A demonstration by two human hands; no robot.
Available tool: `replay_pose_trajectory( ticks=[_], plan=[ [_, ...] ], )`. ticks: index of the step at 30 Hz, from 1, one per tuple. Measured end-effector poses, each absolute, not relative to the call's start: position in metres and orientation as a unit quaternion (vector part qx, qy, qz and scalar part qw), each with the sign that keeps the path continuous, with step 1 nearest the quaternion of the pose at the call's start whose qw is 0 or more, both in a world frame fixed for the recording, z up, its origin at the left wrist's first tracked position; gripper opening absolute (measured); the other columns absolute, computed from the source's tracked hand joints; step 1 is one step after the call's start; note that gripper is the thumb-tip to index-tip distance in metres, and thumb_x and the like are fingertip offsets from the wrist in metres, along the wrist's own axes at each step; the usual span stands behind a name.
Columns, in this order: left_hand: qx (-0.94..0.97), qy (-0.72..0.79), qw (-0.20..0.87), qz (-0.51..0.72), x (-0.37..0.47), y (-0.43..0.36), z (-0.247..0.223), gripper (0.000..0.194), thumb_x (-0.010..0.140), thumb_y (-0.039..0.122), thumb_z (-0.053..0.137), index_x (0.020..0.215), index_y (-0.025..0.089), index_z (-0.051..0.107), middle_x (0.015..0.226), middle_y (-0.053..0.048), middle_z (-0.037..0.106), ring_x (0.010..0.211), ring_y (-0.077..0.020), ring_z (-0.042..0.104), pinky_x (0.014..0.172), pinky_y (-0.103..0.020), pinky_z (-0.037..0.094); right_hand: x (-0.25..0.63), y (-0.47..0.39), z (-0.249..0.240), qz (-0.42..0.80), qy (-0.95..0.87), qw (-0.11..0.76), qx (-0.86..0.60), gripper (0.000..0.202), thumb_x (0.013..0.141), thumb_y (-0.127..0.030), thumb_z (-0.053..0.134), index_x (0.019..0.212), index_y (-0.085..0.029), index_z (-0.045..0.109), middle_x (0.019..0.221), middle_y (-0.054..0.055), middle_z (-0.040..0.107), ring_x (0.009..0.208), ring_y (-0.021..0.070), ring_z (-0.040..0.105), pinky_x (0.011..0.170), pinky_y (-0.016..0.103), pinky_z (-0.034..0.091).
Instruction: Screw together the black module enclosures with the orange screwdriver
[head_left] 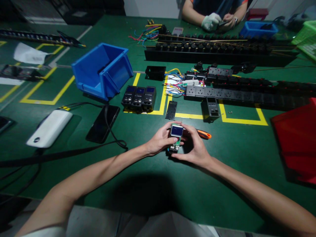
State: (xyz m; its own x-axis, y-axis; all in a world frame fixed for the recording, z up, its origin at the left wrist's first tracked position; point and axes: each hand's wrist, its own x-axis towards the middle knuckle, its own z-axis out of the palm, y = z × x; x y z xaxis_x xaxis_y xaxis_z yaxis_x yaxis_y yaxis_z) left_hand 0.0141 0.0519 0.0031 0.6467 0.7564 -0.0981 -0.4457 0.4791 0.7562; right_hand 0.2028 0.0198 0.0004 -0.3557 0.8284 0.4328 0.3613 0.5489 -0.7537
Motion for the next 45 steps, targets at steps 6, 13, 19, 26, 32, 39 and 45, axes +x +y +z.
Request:
replay_pose_trajectory(
  ticks=[6,13,19,26,32,39,45],
  plan=[
    [0.351,0.229,0.835,0.357,0.0139,0.0517,0.0062,0.062,0.078,0.020,0.078,0.133,0.022,0.051,0.116,-0.011,0.067,0.102,-0.0234,0.070,0.094,-0.041,0.057,0.2027,0.0200,0.0008,0.283,-0.772,0.422,-0.382,0.106,0.065,-0.039,0.091,0.152,-0.032,0.031,0.143,0.013,0.051,0.132,0.0356,0.051,0.110,0.058,0.044],
    [0.347,0.228,0.837,0.358,0.0138,0.0518,0.0052,0.065,0.076,0.018,0.079,0.135,0.023,0.051,0.122,-0.012,0.065,0.113,-0.0267,0.067,0.097,-0.044,0.056,0.2032,0.0197,0.0000,0.277,-0.773,0.418,-0.387,0.106,0.064,-0.040,0.091,0.152,-0.030,0.031,0.144,0.013,0.051,0.132,0.0358,0.052,0.109,0.059,0.044],
    [0.340,0.238,0.839,0.352,0.0133,0.0517,0.0076,0.063,0.079,0.021,0.077,0.135,0.022,0.049,0.115,-0.011,0.068,0.104,-0.0258,0.070,0.098,-0.048,0.054,0.2033,0.0202,0.0009,0.277,-0.770,0.422,-0.390,0.107,0.064,-0.040,0.091,0.152,-0.030,0.031,0.143,0.014,0.052,0.130,0.0357,0.053,0.109,0.060,0.043],
    [0.317,0.263,0.832,0.371,0.0149,0.0495,0.0123,0.045,0.086,0.029,0.069,0.128,0.020,0.056,0.118,-0.011,0.066,0.103,-0.0263,0.070,0.094,-0.047,0.058,0.2032,0.0210,0.0019,0.300,-0.762,0.432,-0.378,0.107,0.064,-0.039,0.091,0.152,-0.029,0.033,0.146,0.013,0.051,0.132,0.0344,0.052,0.110,0.055,0.044],
    [0.344,0.262,0.826,0.361,0.0141,0.0486,0.0101,0.044,0.086,0.035,0.070,0.125,0.020,0.053,0.106,-0.011,0.069,0.095,-0.0280,0.074,0.086,-0.048,0.060,0.2057,0.0209,0.0006,0.344,-0.754,0.428,-0.360,0.109,0.063,-0.040,0.092,0.154,-0.029,0.032,0.150,0.013,0.048,0.135,0.0350,0.051,0.112,0.055,0.043],
    [0.331,0.250,0.840,0.350,0.0127,0.0499,0.0089,0.040,0.087,0.034,0.067,0.121,0.019,0.052,0.111,-0.013,0.070,0.088,-0.0278,0.075,0.079,-0.048,0.062,0.2065,0.0226,0.0036,0.315,-0.778,0.410,-0.357,0.108,0.062,-0.047,0.090,0.152,-0.027,0.035,0.145,0.016,0.052,0.130,0.0364,0.053,0.110,0.058,0.042],
    [0.316,0.255,0.844,0.351,0.0146,0.0513,0.0095,0.036,0.088,0.031,0.067,0.120,0.018,0.054,0.107,-0.012,0.072,0.085,-0.0259,0.076,0.078,-0.046,0.063,0.2056,0.0238,0.0024,0.279,-0.798,0.398,-0.356,0.108,0.063,-0.050,0.089,0.153,-0.028,0.033,0.143,0.015,0.053,0.130,0.0373,0.053,0.111,0.060,0.039]
  ],
)
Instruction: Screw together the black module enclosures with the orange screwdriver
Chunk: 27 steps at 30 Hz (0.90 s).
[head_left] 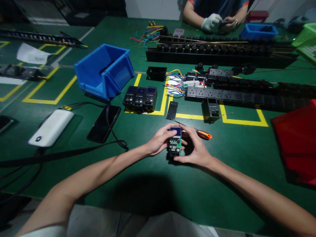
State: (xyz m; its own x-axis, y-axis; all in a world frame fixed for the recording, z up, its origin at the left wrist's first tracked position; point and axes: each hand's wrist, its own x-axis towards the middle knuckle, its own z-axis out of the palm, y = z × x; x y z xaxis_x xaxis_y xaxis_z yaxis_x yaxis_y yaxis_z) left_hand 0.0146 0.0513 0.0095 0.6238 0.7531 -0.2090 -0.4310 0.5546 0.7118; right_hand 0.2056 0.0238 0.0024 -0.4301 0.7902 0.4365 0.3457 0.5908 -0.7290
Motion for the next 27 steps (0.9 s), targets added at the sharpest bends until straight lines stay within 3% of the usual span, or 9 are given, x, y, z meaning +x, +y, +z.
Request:
replay_pose_trajectory(
  ticks=[15,23,27],
  plan=[
    [0.300,0.238,0.856,0.347,0.0098,0.0524,0.0075,0.054,0.085,0.024,0.063,0.137,0.025,0.048,0.132,-0.015,0.064,0.106,-0.0334,0.072,0.090,-0.055,0.058,0.2061,0.0233,-0.0017,0.377,-0.742,0.406,-0.377,0.098,0.073,-0.043,0.083,0.154,-0.025,0.030,0.148,0.015,0.048,0.132,0.0340,0.053,0.110,0.055,0.044],
    [0.327,0.228,0.857,0.326,0.0088,0.0537,0.0080,0.055,0.087,0.025,0.065,0.138,0.025,0.047,0.139,-0.017,0.058,0.107,-0.0328,0.072,0.090,-0.046,0.056,0.2064,0.0236,-0.0001,0.421,-0.701,0.421,-0.393,0.087,0.081,-0.050,0.075,0.153,-0.025,0.033,0.140,0.015,0.053,0.124,0.0314,0.057,0.105,0.052,0.049],
    [0.342,0.222,0.850,0.333,0.0105,0.0524,0.0076,0.064,0.084,0.024,0.072,0.141,0.028,0.044,0.140,-0.017,0.057,0.102,-0.0302,0.074,0.090,-0.044,0.057,0.2065,0.0246,-0.0002,0.422,-0.710,0.413,-0.385,0.096,0.077,-0.053,0.078,0.155,-0.027,0.029,0.147,0.015,0.047,0.130,0.0333,0.053,0.109,0.054,0.046]
  ],
)
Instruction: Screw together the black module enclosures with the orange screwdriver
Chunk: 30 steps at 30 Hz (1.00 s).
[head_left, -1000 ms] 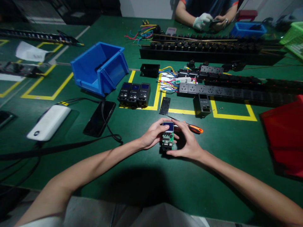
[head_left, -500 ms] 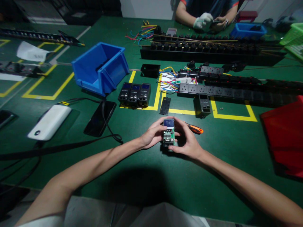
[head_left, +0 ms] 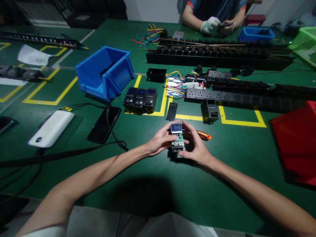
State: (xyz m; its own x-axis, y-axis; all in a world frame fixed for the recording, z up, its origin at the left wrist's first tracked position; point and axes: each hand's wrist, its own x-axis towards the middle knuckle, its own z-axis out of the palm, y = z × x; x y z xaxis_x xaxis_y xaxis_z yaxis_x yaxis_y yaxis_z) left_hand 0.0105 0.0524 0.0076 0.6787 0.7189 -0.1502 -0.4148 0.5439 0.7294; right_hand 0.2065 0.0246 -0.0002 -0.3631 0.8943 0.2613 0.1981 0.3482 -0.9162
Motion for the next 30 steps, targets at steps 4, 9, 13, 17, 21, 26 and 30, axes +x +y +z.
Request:
replay_pose_trajectory(
  ticks=[4,9,13,17,21,26,30],
  plan=[
    [0.367,0.216,0.837,0.344,0.012,0.050,0.007,0.081,0.080,0.026,0.077,0.150,0.033,0.035,0.139,-0.015,0.059,0.097,-0.0262,0.075,0.090,-0.042,0.057,0.207,0.026,0.000,0.368,-0.748,0.414,-0.366,0.112,0.063,-0.051,0.089,0.155,-0.029,0.028,0.153,0.015,0.038,0.141,0.0370,0.040,0.111,0.056,0.044],
    [0.399,0.230,0.817,0.348,0.013,0.048,0.003,0.086,0.078,0.028,0.079,0.152,0.034,0.034,0.145,-0.014,0.054,0.100,-0.0243,0.072,0.094,-0.042,0.055,0.208,0.025,0.001,0.319,-0.774,0.422,-0.348,0.111,0.065,-0.042,0.090,0.156,-0.031,0.027,0.152,0.013,0.039,0.141,0.0356,0.041,0.114,0.057,0.041],
    [0.447,0.228,0.787,0.360,0.013,0.049,0.000,0.078,0.078,0.031,0.079,0.147,0.029,0.042,0.148,-0.014,0.050,0.122,-0.0284,0.062,0.104,-0.042,0.049,0.208,0.022,0.009,0.272,-0.787,0.432,-0.346,0.116,0.062,-0.041,0.091,0.156,-0.031,0.025,0.146,0.014,0.045,0.133,0.0358,0.049,0.110,0.058,0.044],
    [0.501,0.236,0.769,0.320,0.010,0.051,0.002,0.070,0.087,0.042,0.069,0.148,0.030,0.036,0.143,-0.015,0.054,0.123,-0.0308,0.061,0.100,-0.046,0.051,0.211,0.018,0.019,0.209,-0.795,0.439,-0.362,0.114,0.061,-0.044,0.092,0.155,-0.032,0.028,0.141,0.013,0.047,0.130,0.0363,0.050,0.107,0.059,0.047],
    [0.610,0.261,0.647,0.376,0.002,0.055,0.007,0.061,0.089,0.040,0.067,0.143,0.025,0.044,0.152,-0.015,0.043,0.138,-0.0323,0.047,0.110,-0.047,0.045,0.217,0.011,0.016,0.196,-0.801,0.418,-0.381,0.112,0.063,-0.043,0.090,0.154,-0.032,0.026,0.141,0.014,0.046,0.130,0.0359,0.050,0.106,0.059,0.048],
    [0.759,0.238,0.496,0.350,-0.008,0.060,0.010,0.064,0.085,0.035,0.070,0.143,0.023,0.044,0.147,-0.016,0.047,0.138,-0.0329,0.047,0.113,-0.052,0.043,0.222,0.002,0.003,0.165,-0.823,0.383,-0.386,0.108,0.063,-0.045,0.088,0.152,-0.028,0.028,0.138,0.015,0.048,0.131,0.0385,0.048,0.106,0.063,0.046],
    [0.846,0.171,0.411,0.295,-0.010,0.063,0.006,0.108,0.063,0.047,0.088,0.151,0.023,0.030,0.150,-0.019,0.041,0.141,-0.0383,0.041,0.119,-0.058,0.035,0.220,0.004,0.000,0.159,-0.831,0.382,-0.371,0.107,0.065,-0.046,0.087,0.151,-0.026,0.028,0.138,0.017,0.049,0.131,0.0391,0.049,0.108,0.063,0.044]
  ],
)
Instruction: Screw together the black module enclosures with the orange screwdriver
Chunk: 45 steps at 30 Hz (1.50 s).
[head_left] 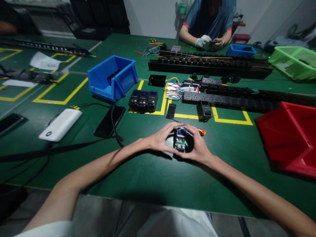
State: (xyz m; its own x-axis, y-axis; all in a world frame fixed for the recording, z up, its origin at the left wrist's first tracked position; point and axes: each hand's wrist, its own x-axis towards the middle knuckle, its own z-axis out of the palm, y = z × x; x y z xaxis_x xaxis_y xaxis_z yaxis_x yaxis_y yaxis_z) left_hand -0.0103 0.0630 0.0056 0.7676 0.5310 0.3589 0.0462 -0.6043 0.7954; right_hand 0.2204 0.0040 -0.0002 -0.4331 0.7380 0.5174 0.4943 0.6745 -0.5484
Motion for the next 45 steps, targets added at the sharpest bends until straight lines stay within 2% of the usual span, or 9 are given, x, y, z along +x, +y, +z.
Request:
replay_pose_trajectory(
  ticks=[3,8,11,14,23,31,35,40,45],
  plan=[
    [0.873,0.161,0.382,0.258,-0.011,0.061,0.001,0.130,0.054,0.053,0.091,0.156,0.026,0.015,0.156,-0.020,0.031,0.145,-0.0412,0.034,0.119,-0.061,0.033,0.219,0.006,-0.001,0.178,-0.827,0.372,-0.382,0.106,0.067,-0.047,0.086,0.153,-0.026,0.026,0.141,0.017,0.049,0.133,0.0391,0.048,0.110,0.063,0.042],
    [0.875,0.201,0.361,0.252,-0.007,0.053,0.002,0.123,0.065,0.049,0.085,0.157,0.026,0.007,0.156,-0.021,0.028,0.146,-0.0402,0.035,0.119,-0.061,0.034,0.224,0.004,0.002,0.204,-0.835,0.344,-0.379,0.109,0.071,-0.054,0.083,0.156,-0.025,0.021,0.151,0.019,0.042,0.139,0.0394,0.044,0.112,0.064,0.040],
    [0.872,0.210,0.356,0.263,-0.004,0.051,0.002,0.117,0.068,0.048,0.082,0.156,0.024,0.010,0.155,-0.020,0.030,0.145,-0.0382,0.035,0.119,-0.058,0.035,0.237,0.006,0.008,0.163,-0.842,0.337,-0.389,0.074,0.089,-0.044,0.068,0.151,-0.023,0.032,0.149,0.018,0.046,0.137,0.0333,0.048,0.111,0.057,0.045],
    [0.870,0.219,0.355,0.264,-0.003,0.051,0.001,0.113,0.070,0.048,0.081,0.156,0.024,0.012,0.153,-0.019,0.032,0.144,-0.0370,0.038,0.119,-0.057,0.036,0.254,0.017,0.014,0.078,-0.845,0.306,-0.432,0.044,0.097,-0.027,0.056,0.140,-0.019,0.048,0.140,0.017,0.055,0.131,0.0286,0.053,0.108,0.050,0.048],
    [0.861,0.231,0.367,0.267,-0.005,0.050,0.004,0.110,0.070,0.048,0.081,0.154,0.023,0.016,0.149,-0.018,0.039,0.140,-0.0357,0.043,0.117,-0.056,0.039,0.266,0.029,0.006,-0.005,-0.860,0.233,-0.455,0.018,0.094,-0.023,0.057,0.106,-0.015,0.069,0.088,0.012,0.068,0.082,0.0258,0.062,0.068,0.038,0.054],
    [0.857,0.235,0.372,0.270,-0.006,0.051,0.003,0.109,0.068,0.048,0.082,0.152,0.021,0.020,0.149,-0.019,0.040,0.138,-0.0370,0.045,0.115,-0.056,0.040,0.344,0.016,0.036,-0.065,-0.734,0.304,-0.604,0.026,0.092,-0.034,0.059,0.108,-0.016,0.065,0.088,0.009,0.068,0.070,0.0209,0.062,0.068,0.035,0.051],
    [0.855,0.242,0.373,0.266,-0.006,0.051,0.003,0.108,0.068,0.049,0.082,0.152,0.022,0.020,0.148,-0.019,0.040,0.138,-0.0365,0.045,0.115,-0.056,0.040,0.398,0.022,0.036,-0.065,-0.617,0.285,-0.730,0.047,0.089,-0.038,0.058,0.129,-0.013,0.054,0.091,0.013,0.071,0.071,0.0256,0.066,0.065,0.038,0.052],
    [0.855,0.244,0.374,0.263,-0.006,0.051,0.003,0.107,0.068,0.050,0.082,0.151,0.021,0.021,0.148,-0.019,0.041,0.137,-0.0362,0.045,0.115,-0.055,0.040,0.430,0.021,0.022,-0.049,-0.583,0.189,-0.789,0.039,0.086,-0.043,0.060,0.115,-0.018,0.059,0.084,0.015,0.069,0.074,0.0349,0.065,0.066,0.048,0.049],
    [0.855,0.247,0.374,0.261,-0.007,0.051,0.004,0.107,0.068,0.051,0.081,0.151,0.021,0.021,0.148,-0.019,0.041,0.137,-0.0360,0.045,0.115,-0.055,0.040,0.432,0.020,0.009,-0.055,-0.585,0.163,-0.793,0.033,0.084,-0.047,0.060,0.104,-0.022,0.056,0.080,0.013,0.063,0.062,0.0318,0.059,0.057,0.046,0.044]
  ],
)
